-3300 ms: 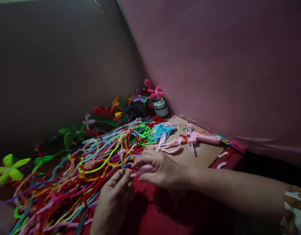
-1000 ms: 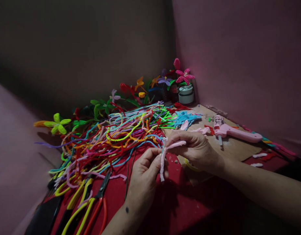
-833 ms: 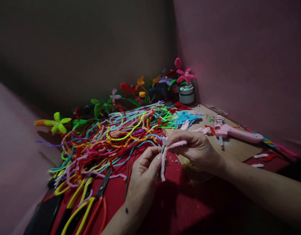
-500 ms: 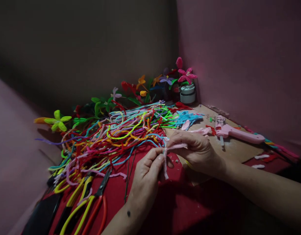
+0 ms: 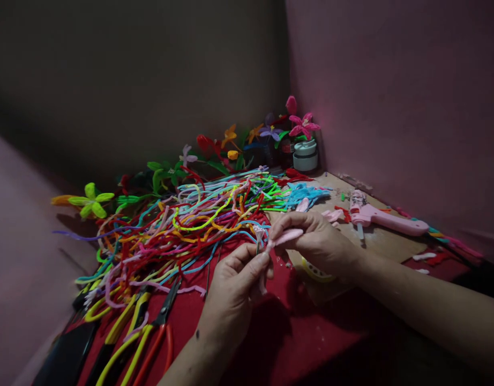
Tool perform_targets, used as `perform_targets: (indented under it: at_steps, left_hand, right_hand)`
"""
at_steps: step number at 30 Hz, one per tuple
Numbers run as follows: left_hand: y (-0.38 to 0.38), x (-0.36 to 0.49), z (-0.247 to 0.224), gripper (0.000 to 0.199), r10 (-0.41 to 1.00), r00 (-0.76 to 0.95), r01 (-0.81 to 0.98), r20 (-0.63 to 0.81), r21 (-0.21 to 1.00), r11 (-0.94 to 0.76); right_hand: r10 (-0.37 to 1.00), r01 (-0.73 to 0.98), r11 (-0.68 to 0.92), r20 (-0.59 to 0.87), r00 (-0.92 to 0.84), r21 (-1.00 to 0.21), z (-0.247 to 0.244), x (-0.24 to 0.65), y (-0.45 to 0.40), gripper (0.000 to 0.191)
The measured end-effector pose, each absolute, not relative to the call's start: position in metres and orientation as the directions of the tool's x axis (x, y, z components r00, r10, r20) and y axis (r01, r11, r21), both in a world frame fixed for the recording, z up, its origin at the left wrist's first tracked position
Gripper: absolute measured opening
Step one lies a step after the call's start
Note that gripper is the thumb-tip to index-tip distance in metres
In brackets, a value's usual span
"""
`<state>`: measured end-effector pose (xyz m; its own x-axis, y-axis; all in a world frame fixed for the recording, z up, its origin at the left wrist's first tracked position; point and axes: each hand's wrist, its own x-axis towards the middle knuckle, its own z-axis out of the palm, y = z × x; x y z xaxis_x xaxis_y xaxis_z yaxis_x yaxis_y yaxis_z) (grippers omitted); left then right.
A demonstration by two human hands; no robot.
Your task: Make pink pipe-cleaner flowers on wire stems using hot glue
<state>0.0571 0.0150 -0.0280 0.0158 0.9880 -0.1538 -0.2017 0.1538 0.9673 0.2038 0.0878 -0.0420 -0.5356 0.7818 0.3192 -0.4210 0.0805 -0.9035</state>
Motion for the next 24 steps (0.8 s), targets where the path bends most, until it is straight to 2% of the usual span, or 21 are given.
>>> perform_targets:
  at_steps: [2, 4, 6, 8, 10, 11, 13, 15, 18, 21, 24]
  left_hand:
    - [0.015, 0.056, -0.028, 0.014, 0.989, -0.01, -0.183, -0.149, 0.972, 0.145]
    - [0.016, 0.054, -0.027, 0.013, 0.989, -0.052, -0.166, -0.141, 0.977, 0.131]
    - [0.016, 0.053, -0.024, 0.014, 0.986, -0.101, -0.172, -0.131, 0.979, 0.112]
    - [0.017, 0.051, -0.021, 0.016, 0.981, -0.148, -0.194, -0.123, 0.976, 0.093]
    - [0.017, 0.05, -0.018, 0.018, 0.975, -0.184, -0.205, -0.122, 0.975, 0.083]
    - [0.017, 0.049, -0.017, 0.019, 0.973, -0.197, -0.203, -0.124, 0.976, 0.083]
    - [0.017, 0.048, -0.016, 0.02, 0.971, -0.203, -0.194, -0.128, 0.977, 0.089]
    - [0.017, 0.047, -0.019, 0.019, 0.975, -0.182, -0.186, -0.129, 0.978, 0.095]
    - [0.019, 0.047, -0.024, 0.017, 0.98, -0.158, -0.182, -0.121, 0.979, 0.092]
    - [0.023, 0.045, -0.029, 0.018, 0.979, -0.167, -0.198, -0.113, 0.977, 0.079]
    - [0.025, 0.043, -0.031, 0.021, 0.977, -0.182, -0.24, -0.111, 0.969, 0.065]
  right_hand:
    - [0.821, -0.441, 0.039, 0.28, -0.497, -0.897, -0.04, 0.204, 0.093, 0.015]
    - [0.887, -0.393, 0.109, 0.268, -0.376, -0.913, -0.034, 0.213, 0.099, 0.02]
    - [0.93, -0.226, 0.251, 0.299, -0.215, -0.941, -0.027, 0.233, 0.102, 0.021]
    - [0.91, 0.079, 0.413, 0.407, -0.078, -0.907, -0.023, 0.262, 0.101, 0.024]
    - [0.831, 0.483, 0.517, 0.55, -0.086, -0.706, -0.026, 0.296, 0.099, 0.028]
    - [0.795, 0.666, 0.509, 0.594, -0.122, -0.545, -0.03, 0.312, 0.097, 0.031]
    - [0.802, 0.876, 0.403, 0.564, -0.198, -0.264, -0.044, 0.337, 0.096, 0.038]
    - [0.838, 0.937, 0.336, 0.483, -0.253, -0.092, -0.059, 0.353, 0.097, 0.041]
    - [0.879, 0.958, 0.286, 0.394, -0.269, 0.017, -0.078, 0.359, 0.101, 0.042]
    - [0.877, 0.962, 0.274, 0.411, -0.25, 0.001, -0.088, 0.358, 0.104, 0.042]
    - [0.839, 0.957, 0.284, 0.498, -0.218, -0.059, -0.091, 0.362, 0.103, 0.043]
